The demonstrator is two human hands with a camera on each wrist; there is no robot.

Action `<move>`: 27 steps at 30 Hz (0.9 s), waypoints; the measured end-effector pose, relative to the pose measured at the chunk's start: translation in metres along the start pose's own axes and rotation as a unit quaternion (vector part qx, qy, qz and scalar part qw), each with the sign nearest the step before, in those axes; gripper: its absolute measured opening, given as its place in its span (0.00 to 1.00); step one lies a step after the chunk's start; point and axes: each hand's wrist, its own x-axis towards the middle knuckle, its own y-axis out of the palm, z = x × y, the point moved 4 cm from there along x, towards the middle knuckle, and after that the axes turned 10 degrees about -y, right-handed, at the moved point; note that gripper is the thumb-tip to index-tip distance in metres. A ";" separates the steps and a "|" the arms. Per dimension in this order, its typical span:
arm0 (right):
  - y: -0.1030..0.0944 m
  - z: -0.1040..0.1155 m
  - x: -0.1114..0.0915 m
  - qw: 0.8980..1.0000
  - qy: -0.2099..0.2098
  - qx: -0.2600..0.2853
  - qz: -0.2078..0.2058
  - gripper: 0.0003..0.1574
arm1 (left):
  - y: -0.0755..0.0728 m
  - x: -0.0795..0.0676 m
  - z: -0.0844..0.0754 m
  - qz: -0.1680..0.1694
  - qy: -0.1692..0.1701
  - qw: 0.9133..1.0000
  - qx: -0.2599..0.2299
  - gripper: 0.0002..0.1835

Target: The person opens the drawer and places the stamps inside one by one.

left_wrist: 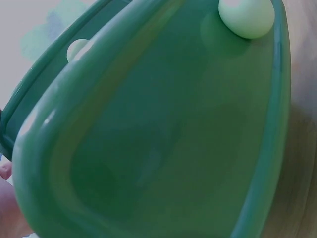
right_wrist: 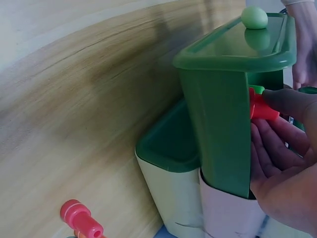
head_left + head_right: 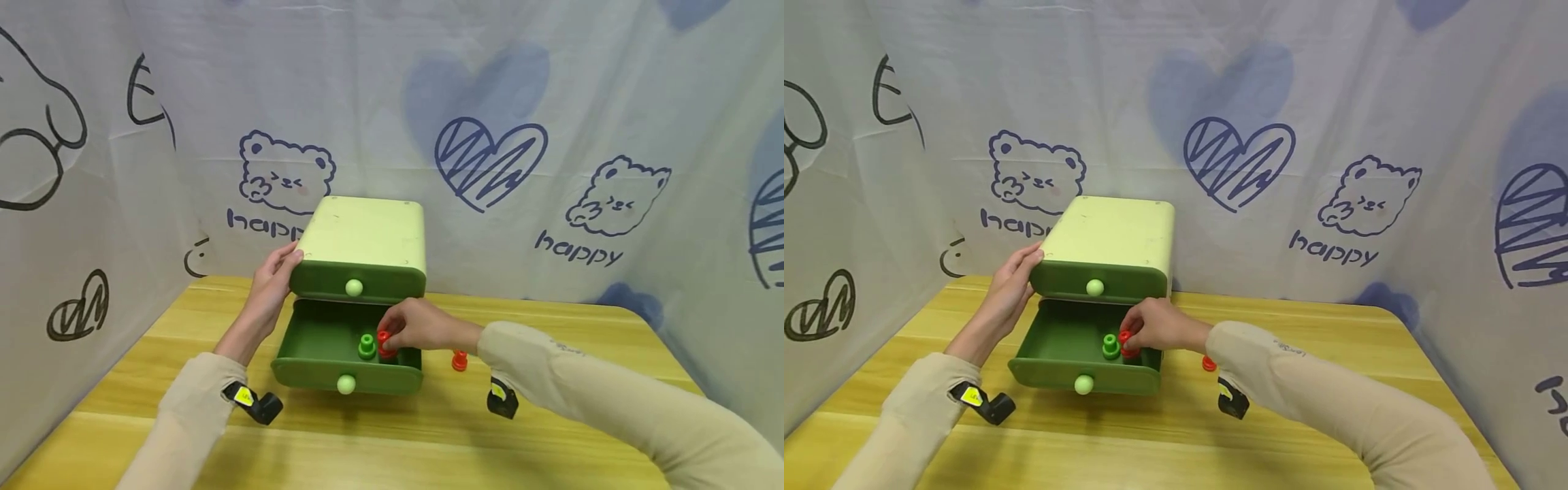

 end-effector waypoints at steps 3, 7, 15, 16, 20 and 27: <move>0.003 -0.002 0.004 1.000 -0.003 -0.011 -0.001 0.11 | 0.000 0.000 0.000 0.000 0.001 1.000 -0.002 0.33; 0.006 -0.002 0.008 1.000 -0.014 -0.023 0.002 0.10 | -0.001 0.000 0.000 0.000 0.003 1.000 -0.001 0.33; 0.008 -0.002 0.011 0.999 -0.022 -0.032 -0.001 0.10 | 0.000 0.000 0.000 0.006 0.005 1.000 -0.001 0.33; 0.008 -0.002 0.011 0.999 -0.023 -0.034 -0.002 0.10 | 0.000 0.000 0.000 0.005 0.006 1.000 0.000 0.33; 0.008 -0.002 0.011 0.999 -0.018 -0.033 -0.002 0.11 | 0.001 -0.001 0.000 0.005 0.004 1.000 0.002 0.33; 0.006 -0.003 0.008 1.000 -0.014 -0.019 -0.002 0.13 | 0.000 -0.001 0.000 0.003 0.005 1.000 0.002 0.33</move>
